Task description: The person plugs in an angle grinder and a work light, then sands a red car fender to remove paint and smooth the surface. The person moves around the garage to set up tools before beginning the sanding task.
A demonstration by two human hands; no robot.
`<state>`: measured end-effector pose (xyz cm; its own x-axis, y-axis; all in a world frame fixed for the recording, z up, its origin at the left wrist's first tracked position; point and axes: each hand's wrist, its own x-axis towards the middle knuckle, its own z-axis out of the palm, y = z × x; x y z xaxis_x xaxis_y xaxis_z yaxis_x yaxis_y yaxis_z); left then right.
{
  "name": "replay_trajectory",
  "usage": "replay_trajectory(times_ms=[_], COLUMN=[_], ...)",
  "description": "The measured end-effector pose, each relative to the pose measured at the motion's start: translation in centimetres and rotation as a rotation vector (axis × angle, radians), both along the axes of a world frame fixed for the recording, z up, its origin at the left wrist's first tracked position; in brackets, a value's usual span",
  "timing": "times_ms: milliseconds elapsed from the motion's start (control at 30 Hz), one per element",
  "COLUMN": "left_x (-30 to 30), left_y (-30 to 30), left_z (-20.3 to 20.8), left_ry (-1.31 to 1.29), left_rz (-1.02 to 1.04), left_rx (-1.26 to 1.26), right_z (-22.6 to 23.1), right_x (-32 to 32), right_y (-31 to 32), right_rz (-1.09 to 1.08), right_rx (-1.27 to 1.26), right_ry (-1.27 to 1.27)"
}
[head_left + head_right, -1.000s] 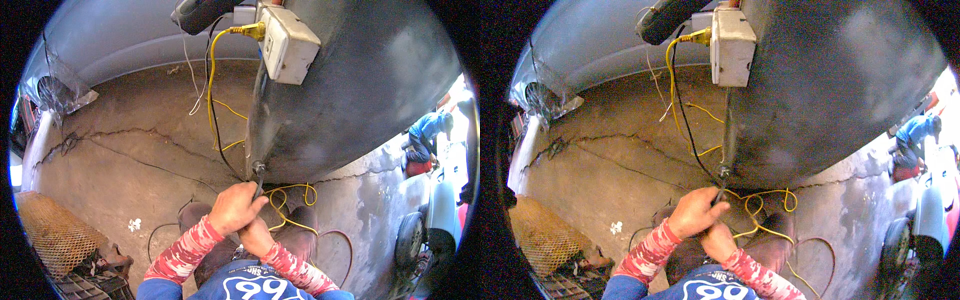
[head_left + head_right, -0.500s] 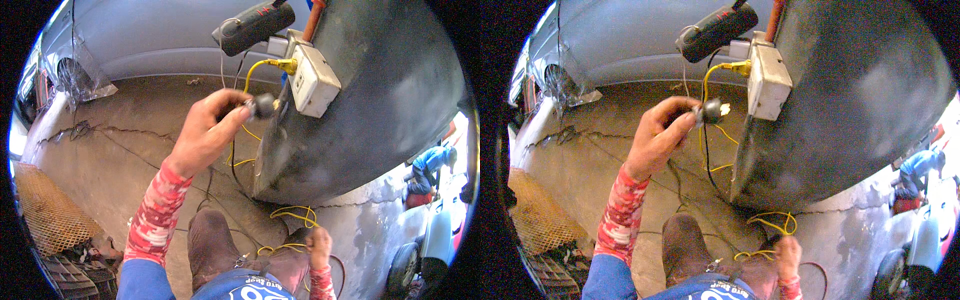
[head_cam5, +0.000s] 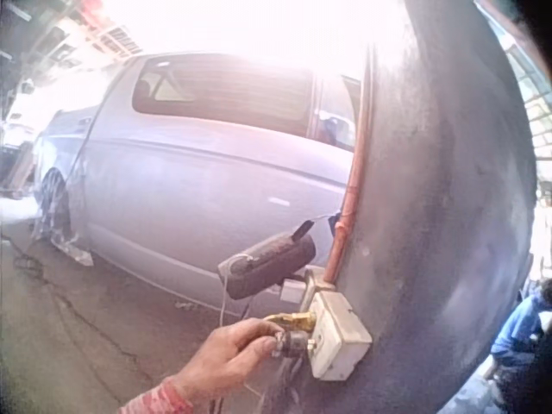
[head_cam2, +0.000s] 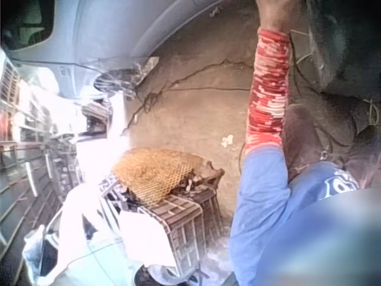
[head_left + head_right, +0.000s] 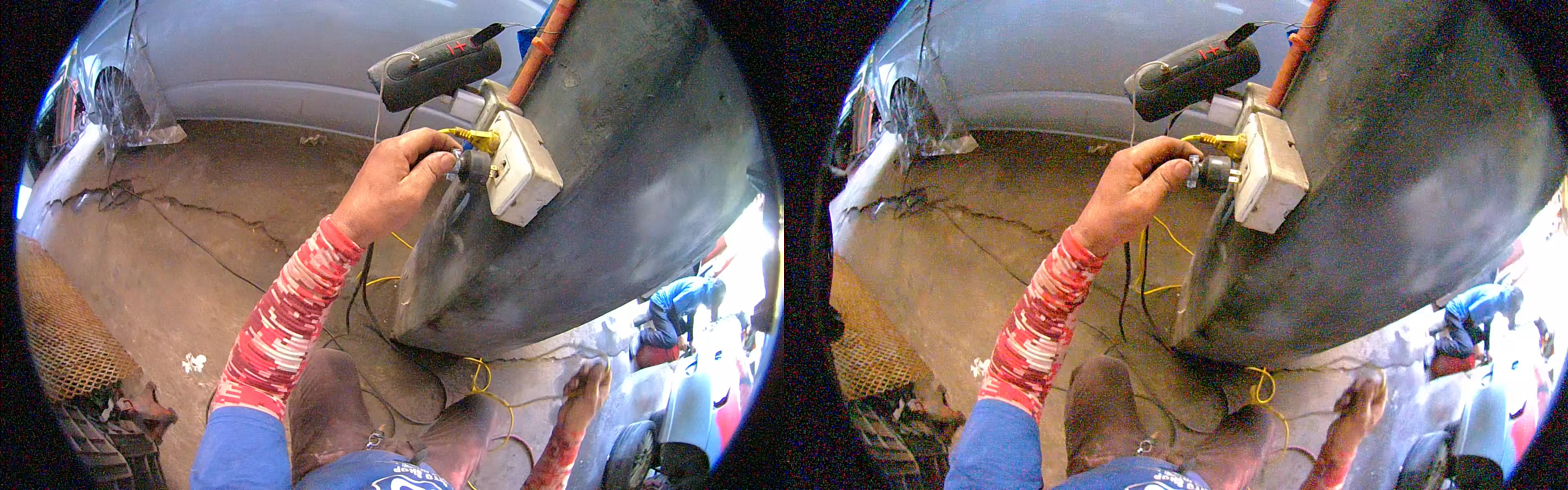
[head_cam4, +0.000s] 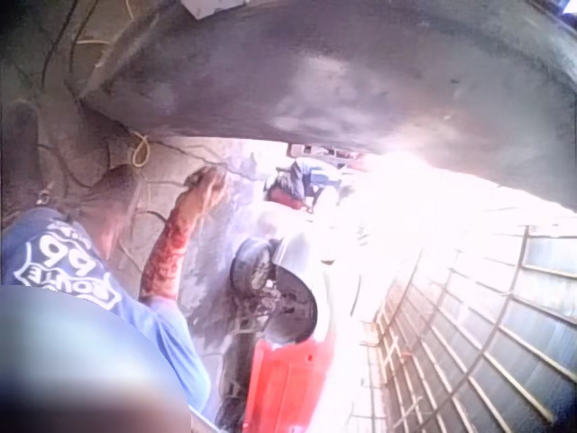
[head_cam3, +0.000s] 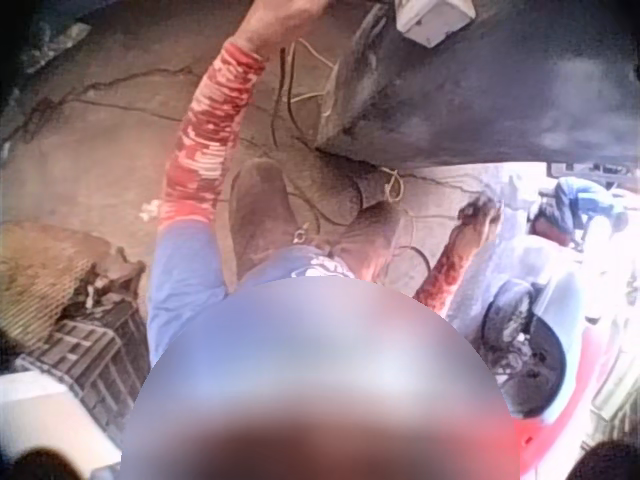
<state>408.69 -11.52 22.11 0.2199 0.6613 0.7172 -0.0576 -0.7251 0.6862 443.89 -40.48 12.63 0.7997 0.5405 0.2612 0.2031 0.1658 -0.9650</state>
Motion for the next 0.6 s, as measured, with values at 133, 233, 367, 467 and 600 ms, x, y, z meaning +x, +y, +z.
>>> replay_trajectory(times_ms=[133,233,367,467,600], left_x=[-0.1,-0.2,-0.2,0.0,-0.3], left_y=[-0.2,-0.6,-0.7,-0.5,-0.9], left_z=[0.1,0.1,0.6,1.2,1.9], left_ry=[0.047,-0.024,0.012,0.045,0.168], left_rz=[0.056,-0.014,0.001,-0.008,0.091], left_rx=[0.02,-0.052,-0.072,-0.127,0.011], right_z=[1.3,0.4,-1.1,-1.5,-1.1], right_x=[1.4,1.5,2.0,2.3,2.1], right_y=[6.5,10.7,13.2,12.9,12.6], right_rz=[0.191,0.267,0.127,0.18,0.174], right_rx=[-0.01,-0.001,-0.074,-0.007,-0.094], right_ry=[-0.125,-0.103,-0.219,-0.111,-0.181])
